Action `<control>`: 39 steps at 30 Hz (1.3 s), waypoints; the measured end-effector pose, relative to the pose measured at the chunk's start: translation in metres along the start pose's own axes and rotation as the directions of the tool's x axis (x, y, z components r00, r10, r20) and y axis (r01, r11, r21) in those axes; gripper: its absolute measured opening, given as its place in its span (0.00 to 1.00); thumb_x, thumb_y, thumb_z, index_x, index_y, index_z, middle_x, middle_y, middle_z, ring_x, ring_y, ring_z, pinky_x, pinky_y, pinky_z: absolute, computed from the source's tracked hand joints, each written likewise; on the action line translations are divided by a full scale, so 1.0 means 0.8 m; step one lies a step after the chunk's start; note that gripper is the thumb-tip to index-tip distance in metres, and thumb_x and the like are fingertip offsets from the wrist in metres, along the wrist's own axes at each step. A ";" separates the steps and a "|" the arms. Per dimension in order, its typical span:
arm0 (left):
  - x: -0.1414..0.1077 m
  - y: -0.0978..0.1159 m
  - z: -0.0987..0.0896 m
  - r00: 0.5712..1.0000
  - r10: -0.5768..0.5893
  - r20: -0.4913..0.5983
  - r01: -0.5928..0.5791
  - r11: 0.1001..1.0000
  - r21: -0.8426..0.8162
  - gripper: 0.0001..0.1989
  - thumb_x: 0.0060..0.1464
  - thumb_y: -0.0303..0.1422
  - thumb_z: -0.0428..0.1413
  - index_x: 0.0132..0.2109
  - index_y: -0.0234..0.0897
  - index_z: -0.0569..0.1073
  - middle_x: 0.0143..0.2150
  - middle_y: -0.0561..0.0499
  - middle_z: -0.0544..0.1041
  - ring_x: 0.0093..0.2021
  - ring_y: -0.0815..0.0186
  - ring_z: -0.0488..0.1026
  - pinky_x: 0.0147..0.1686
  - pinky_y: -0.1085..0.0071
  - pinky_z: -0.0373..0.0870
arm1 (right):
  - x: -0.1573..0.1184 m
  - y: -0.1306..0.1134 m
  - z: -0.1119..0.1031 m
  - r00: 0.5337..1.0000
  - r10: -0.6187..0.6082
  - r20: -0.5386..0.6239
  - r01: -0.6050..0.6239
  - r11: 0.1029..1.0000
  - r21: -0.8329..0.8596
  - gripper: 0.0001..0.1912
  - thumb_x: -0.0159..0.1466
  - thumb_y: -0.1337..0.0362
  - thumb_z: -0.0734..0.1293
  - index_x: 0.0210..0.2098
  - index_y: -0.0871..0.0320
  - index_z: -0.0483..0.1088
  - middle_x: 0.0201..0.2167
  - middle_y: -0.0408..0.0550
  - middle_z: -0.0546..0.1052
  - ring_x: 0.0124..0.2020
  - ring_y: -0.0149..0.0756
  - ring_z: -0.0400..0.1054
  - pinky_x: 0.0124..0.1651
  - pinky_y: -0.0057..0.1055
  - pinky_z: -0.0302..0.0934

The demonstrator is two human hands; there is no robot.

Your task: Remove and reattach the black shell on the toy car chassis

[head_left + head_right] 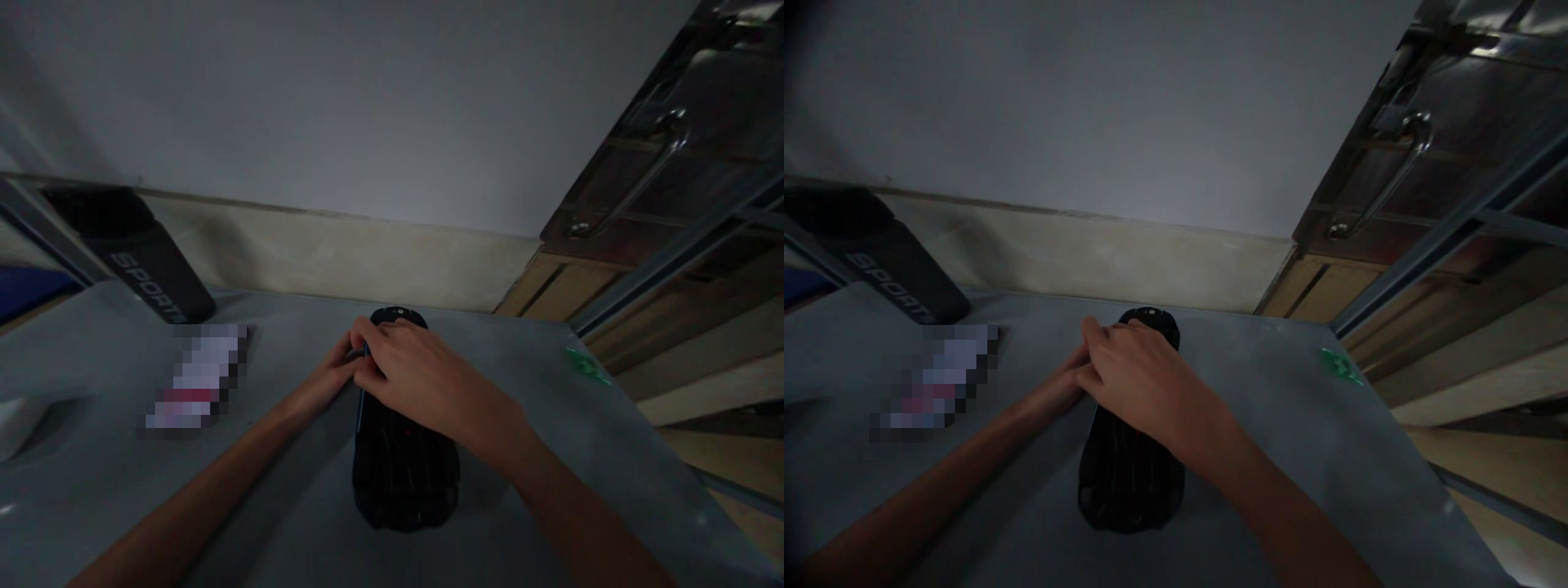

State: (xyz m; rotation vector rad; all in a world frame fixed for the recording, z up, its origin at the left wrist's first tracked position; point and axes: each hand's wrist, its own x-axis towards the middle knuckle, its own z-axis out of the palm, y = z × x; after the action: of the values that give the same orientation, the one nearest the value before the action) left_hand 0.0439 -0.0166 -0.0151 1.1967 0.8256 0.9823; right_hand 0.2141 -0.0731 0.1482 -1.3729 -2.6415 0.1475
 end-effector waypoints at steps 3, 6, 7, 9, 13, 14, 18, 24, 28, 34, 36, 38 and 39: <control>0.000 0.001 0.000 1.000 0.019 -0.019 -0.018 0.999 0.030 0.22 0.54 0.40 0.68 0.55 0.43 0.78 0.53 0.45 0.85 0.65 0.45 0.78 0.62 0.56 0.73 | 0.000 0.000 0.002 0.999 0.040 -0.012 -0.040 0.999 -0.032 0.10 0.80 0.66 0.63 0.54 0.60 0.76 0.40 0.52 0.86 0.39 0.42 0.79 0.40 0.37 0.61; -0.001 0.003 0.000 1.000 0.012 -0.018 -0.012 0.999 0.046 0.22 0.53 0.39 0.67 0.56 0.44 0.79 0.55 0.45 0.85 0.68 0.43 0.76 0.61 0.58 0.74 | -0.001 0.002 0.004 1.000 0.021 -0.017 -0.021 1.000 -0.022 0.11 0.80 0.70 0.62 0.55 0.60 0.76 0.40 0.51 0.86 0.37 0.40 0.79 0.39 0.36 0.60; -0.001 0.004 0.000 1.000 0.004 -0.016 -0.003 0.999 0.041 0.22 0.53 0.38 0.67 0.55 0.44 0.79 0.55 0.45 0.85 0.67 0.43 0.78 0.59 0.58 0.74 | -0.001 0.002 0.004 1.000 0.006 -0.023 -0.006 1.000 -0.012 0.10 0.79 0.71 0.63 0.55 0.60 0.75 0.40 0.51 0.86 0.38 0.40 0.79 0.40 0.36 0.61; 0.000 0.004 0.000 1.000 -0.012 -0.014 0.012 1.000 0.026 0.22 0.51 0.38 0.68 0.54 0.44 0.78 0.52 0.47 0.86 0.62 0.45 0.80 0.57 0.59 0.75 | -0.001 0.003 0.003 0.999 -0.017 -0.033 0.017 1.000 0.000 0.09 0.78 0.70 0.65 0.54 0.60 0.75 0.41 0.52 0.86 0.42 0.42 0.79 0.43 0.36 0.62; 0.001 0.003 0.002 1.000 0.005 -0.025 -0.004 0.999 0.035 0.22 0.52 0.39 0.68 0.55 0.44 0.78 0.51 0.46 0.86 0.60 0.45 0.81 0.57 0.58 0.76 | -0.001 0.002 0.002 1.000 0.017 -0.008 -0.017 1.000 -0.020 0.08 0.79 0.66 0.66 0.54 0.59 0.76 0.42 0.52 0.86 0.42 0.43 0.80 0.43 0.37 0.61; 0.001 0.003 0.003 0.999 0.020 -0.030 -0.018 0.999 0.041 0.23 0.53 0.39 0.67 0.56 0.44 0.78 0.52 0.46 0.86 0.63 0.44 0.80 0.58 0.58 0.75 | -0.001 0.002 0.002 1.000 0.028 -0.002 -0.028 0.999 -0.028 0.09 0.80 0.66 0.65 0.55 0.59 0.76 0.41 0.52 0.86 0.40 0.42 0.79 0.41 0.37 0.60; 0.000 0.004 0.004 0.999 0.039 -0.023 -0.037 0.998 0.058 0.21 0.54 0.37 0.66 0.55 0.43 0.78 0.51 0.45 0.85 0.65 0.44 0.79 0.57 0.59 0.75 | -0.001 0.005 0.005 1.000 -0.007 -0.011 0.007 1.000 -0.016 0.10 0.80 0.69 0.64 0.57 0.61 0.76 0.42 0.52 0.86 0.40 0.41 0.79 0.42 0.37 0.60; 0.003 -0.002 0.000 0.995 0.090 -0.048 -0.084 0.990 0.114 0.12 0.52 0.38 0.65 0.43 0.43 0.76 0.46 0.47 0.84 0.57 0.47 0.80 0.57 0.58 0.76 | -0.001 0.002 0.000 0.999 -0.043 -0.027 0.044 0.999 0.032 0.05 0.77 0.68 0.69 0.49 0.56 0.78 0.44 0.50 0.86 0.46 0.42 0.79 0.49 0.37 0.63; 0.001 0.003 0.001 0.999 0.040 -0.020 -0.038 0.994 0.105 0.19 0.53 0.39 0.65 0.52 0.44 0.77 0.53 0.45 0.85 0.67 0.44 0.77 0.61 0.57 0.75 | -0.001 0.004 0.005 0.999 -0.015 -0.052 0.014 1.000 -0.024 0.09 0.78 0.71 0.66 0.52 0.58 0.78 0.39 0.49 0.85 0.39 0.41 0.79 0.42 0.36 0.61; -0.001 0.007 0.004 0.999 -0.036 -0.027 0.038 0.998 0.047 0.23 0.50 0.41 0.68 0.53 0.43 0.76 0.53 0.46 0.85 0.61 0.46 0.80 0.61 0.56 0.76 | -0.001 0.004 0.006 0.997 -0.048 -0.052 0.048 0.999 -0.009 0.07 0.77 0.68 0.68 0.53 0.60 0.76 0.44 0.53 0.85 0.47 0.44 0.79 0.49 0.37 0.64; -0.001 0.005 0.003 0.999 -0.024 -0.031 0.025 0.999 0.043 0.22 0.51 0.42 0.68 0.52 0.43 0.76 0.52 0.46 0.85 0.62 0.46 0.79 0.62 0.54 0.75 | -0.001 0.003 0.003 0.999 -0.024 -0.041 0.024 1.000 -0.006 0.07 0.78 0.66 0.67 0.53 0.58 0.76 0.44 0.52 0.86 0.45 0.43 0.79 0.47 0.37 0.63; -0.001 0.004 0.003 1.000 -0.005 -0.031 0.006 0.999 0.048 0.21 0.52 0.41 0.67 0.53 0.43 0.77 0.54 0.45 0.85 0.66 0.44 0.76 0.64 0.53 0.74 | -0.001 0.002 0.002 1.000 0.008 -0.012 -0.008 1.000 -0.019 0.09 0.79 0.67 0.65 0.55 0.58 0.77 0.42 0.52 0.86 0.41 0.43 0.80 0.42 0.37 0.61; -0.001 0.003 0.002 1.000 0.000 -0.027 0.001 0.999 0.045 0.21 0.52 0.40 0.67 0.53 0.43 0.77 0.55 0.44 0.84 0.67 0.43 0.75 0.65 0.53 0.74 | -0.002 0.002 0.002 1.000 0.014 0.000 -0.014 1.000 -0.027 0.10 0.80 0.68 0.64 0.56 0.58 0.77 0.41 0.52 0.86 0.39 0.43 0.80 0.40 0.38 0.60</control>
State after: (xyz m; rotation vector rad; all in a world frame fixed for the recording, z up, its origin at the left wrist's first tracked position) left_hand 0.0450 -0.0175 -0.0120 1.2240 0.8737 0.9854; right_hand 0.2156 -0.0735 0.1464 -1.4006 -2.6443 0.1139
